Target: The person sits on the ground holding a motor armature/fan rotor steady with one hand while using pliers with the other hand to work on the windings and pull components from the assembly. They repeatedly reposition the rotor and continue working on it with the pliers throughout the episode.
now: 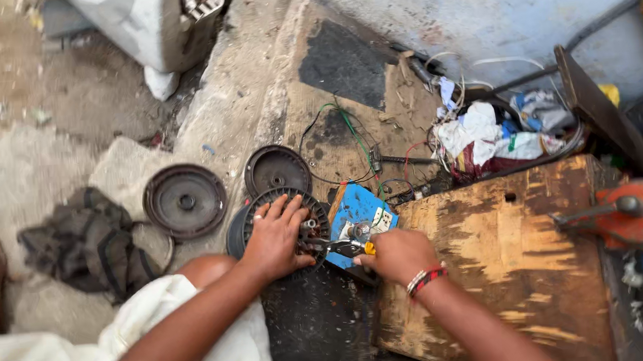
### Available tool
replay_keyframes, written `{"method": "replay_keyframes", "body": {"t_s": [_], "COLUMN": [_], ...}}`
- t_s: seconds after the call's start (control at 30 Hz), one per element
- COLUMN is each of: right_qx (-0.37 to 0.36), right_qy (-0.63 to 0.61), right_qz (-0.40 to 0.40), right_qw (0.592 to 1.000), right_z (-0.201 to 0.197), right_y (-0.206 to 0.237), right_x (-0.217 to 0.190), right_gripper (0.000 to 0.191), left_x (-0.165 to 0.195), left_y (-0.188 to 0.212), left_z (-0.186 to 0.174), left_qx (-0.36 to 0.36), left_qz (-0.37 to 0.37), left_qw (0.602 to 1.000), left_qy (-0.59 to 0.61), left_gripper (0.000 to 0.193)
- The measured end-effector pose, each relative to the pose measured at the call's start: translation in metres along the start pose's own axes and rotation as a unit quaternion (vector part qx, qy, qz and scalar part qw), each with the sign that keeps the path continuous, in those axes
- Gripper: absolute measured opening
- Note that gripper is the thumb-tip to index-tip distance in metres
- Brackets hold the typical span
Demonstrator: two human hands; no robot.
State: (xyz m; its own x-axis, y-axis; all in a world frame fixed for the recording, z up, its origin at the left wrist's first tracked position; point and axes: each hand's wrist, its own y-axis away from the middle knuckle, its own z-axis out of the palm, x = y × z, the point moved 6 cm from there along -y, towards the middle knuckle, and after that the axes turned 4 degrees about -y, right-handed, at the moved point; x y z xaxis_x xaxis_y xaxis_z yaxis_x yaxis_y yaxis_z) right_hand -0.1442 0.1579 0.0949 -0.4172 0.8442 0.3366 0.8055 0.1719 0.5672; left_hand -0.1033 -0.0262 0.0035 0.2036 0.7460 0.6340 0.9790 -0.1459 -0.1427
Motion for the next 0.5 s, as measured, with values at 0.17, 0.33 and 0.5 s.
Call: {"method": "replay_keyframes", "body": {"t_s": [0.17, 0.33, 0.5], "right_qx": [-0.022, 0.065, 0.081], "right_qy": [0.136, 0.243, 0.121], "right_qz": [-0.074, -0.122, -0.051], "right_qw": [0.988, 0.960, 0.988], "right_z": [-0.032, -0.042, 0.017], "right_y": [-0.022, -0.086, -0.068], "right_x": [-0.030, -0.064, 0.023], "right_gripper": [0.050, 0.023, 0.017], "left_x": [0.002, 0.009, 0.007], "left_y": [0.002, -0.005, -0.001], "left_z": [-0.008, -0.023, -0.035], "left_qx": [0.004, -0.004, 0.047], "left_qz": [-0.011, 0.015, 0.025], "left_qw": [1.000, 1.000, 0.998], "left_qy": [-0.006, -0.010, 0.029], "left_gripper": [0.103, 0.106, 0.122]}}
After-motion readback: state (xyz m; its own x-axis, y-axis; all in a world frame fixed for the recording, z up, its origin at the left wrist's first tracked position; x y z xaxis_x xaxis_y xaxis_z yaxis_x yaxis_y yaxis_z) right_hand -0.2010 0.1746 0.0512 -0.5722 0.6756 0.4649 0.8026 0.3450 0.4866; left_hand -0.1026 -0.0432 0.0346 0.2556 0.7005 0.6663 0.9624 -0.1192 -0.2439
